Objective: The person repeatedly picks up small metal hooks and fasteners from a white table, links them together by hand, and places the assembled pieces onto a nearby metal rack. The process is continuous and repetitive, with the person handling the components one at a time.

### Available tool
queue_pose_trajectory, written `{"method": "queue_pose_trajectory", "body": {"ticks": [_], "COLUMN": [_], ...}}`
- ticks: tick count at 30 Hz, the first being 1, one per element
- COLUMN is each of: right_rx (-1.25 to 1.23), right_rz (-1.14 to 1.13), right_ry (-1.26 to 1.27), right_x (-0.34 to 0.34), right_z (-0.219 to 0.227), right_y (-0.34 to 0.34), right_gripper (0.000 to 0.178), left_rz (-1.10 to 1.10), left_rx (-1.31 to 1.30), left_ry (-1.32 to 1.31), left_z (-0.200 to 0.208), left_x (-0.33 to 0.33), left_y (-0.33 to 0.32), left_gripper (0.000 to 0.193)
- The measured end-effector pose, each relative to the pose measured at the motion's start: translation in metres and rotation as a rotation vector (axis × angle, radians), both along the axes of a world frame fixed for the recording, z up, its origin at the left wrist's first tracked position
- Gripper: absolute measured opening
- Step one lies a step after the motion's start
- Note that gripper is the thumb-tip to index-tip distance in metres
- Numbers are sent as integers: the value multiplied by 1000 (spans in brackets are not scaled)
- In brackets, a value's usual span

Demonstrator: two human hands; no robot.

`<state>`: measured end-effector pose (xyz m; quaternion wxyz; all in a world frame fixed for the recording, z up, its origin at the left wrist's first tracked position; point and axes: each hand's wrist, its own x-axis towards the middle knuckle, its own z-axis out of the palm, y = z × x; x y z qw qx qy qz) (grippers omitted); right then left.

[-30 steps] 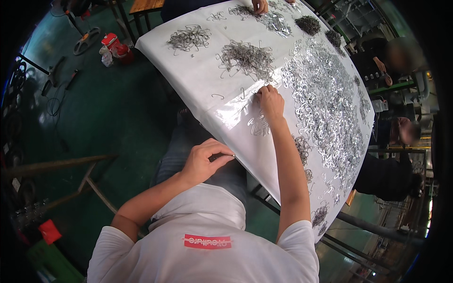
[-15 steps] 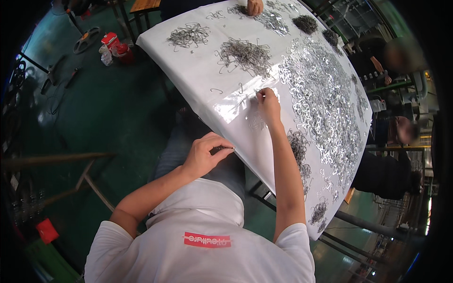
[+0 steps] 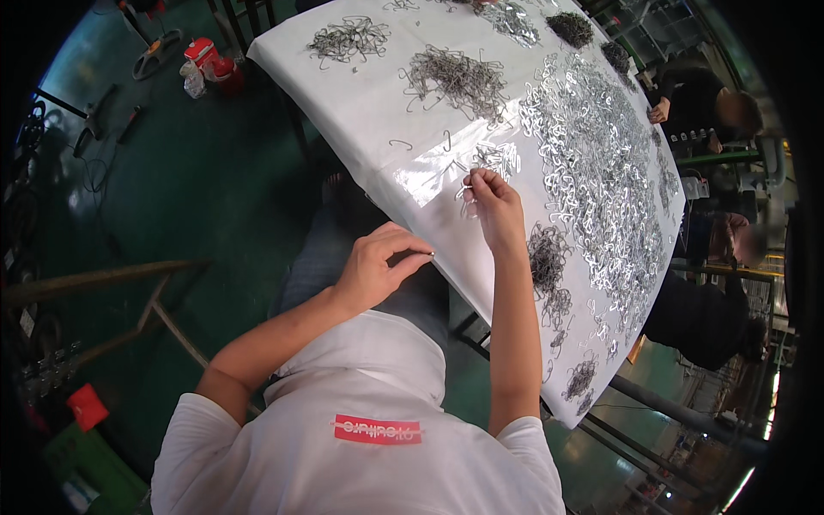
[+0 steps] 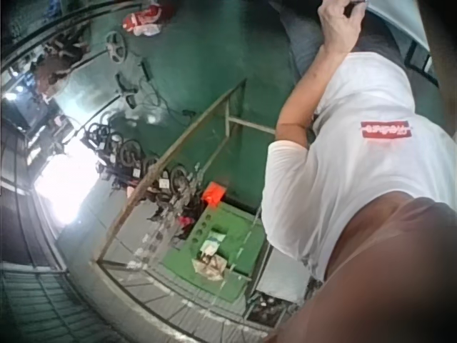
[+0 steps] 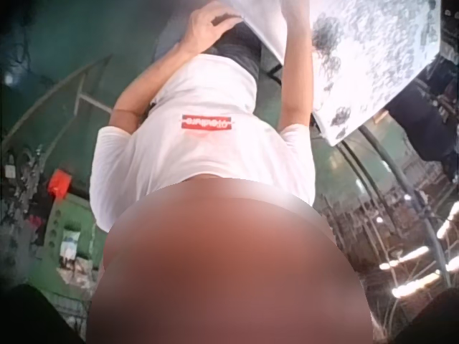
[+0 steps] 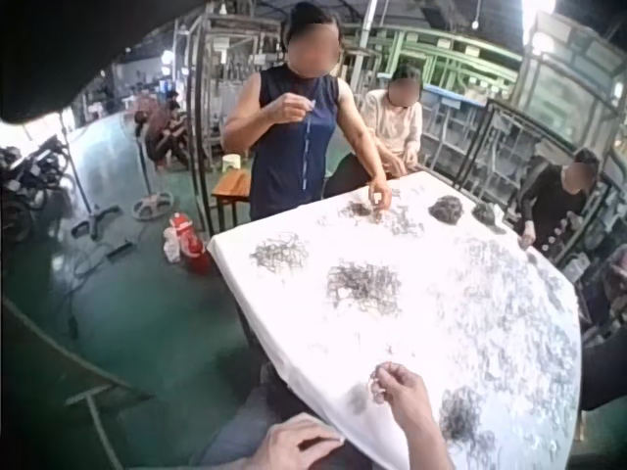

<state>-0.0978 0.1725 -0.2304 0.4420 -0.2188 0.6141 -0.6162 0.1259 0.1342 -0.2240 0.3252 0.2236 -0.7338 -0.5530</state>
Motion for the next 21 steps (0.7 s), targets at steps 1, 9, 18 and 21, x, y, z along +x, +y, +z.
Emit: {"method": "queue_pose_trajectory", "body": {"ticks": [1,9,18,21], "right_rx": [5,-44,-73,-151], "right_rz": [-3,-96,-244,-298], "right_ry": [-47,-188,5,155], "right_x": [11,91,113,119], "right_z": [7,36,28,20], "right_y": [9,67,65,61], "right_gripper": [15,16,9,13], "left_rz": [2,11,53,60], "left_rx": [-12,-21,-111,-73], "left_ry": [3,2,45,57], "left_z": [0,2,1,1], "left_x": [0,-1,-8,-12], "left_y": [0,3,1,5], "left_gripper": [16,21,23,27]}}
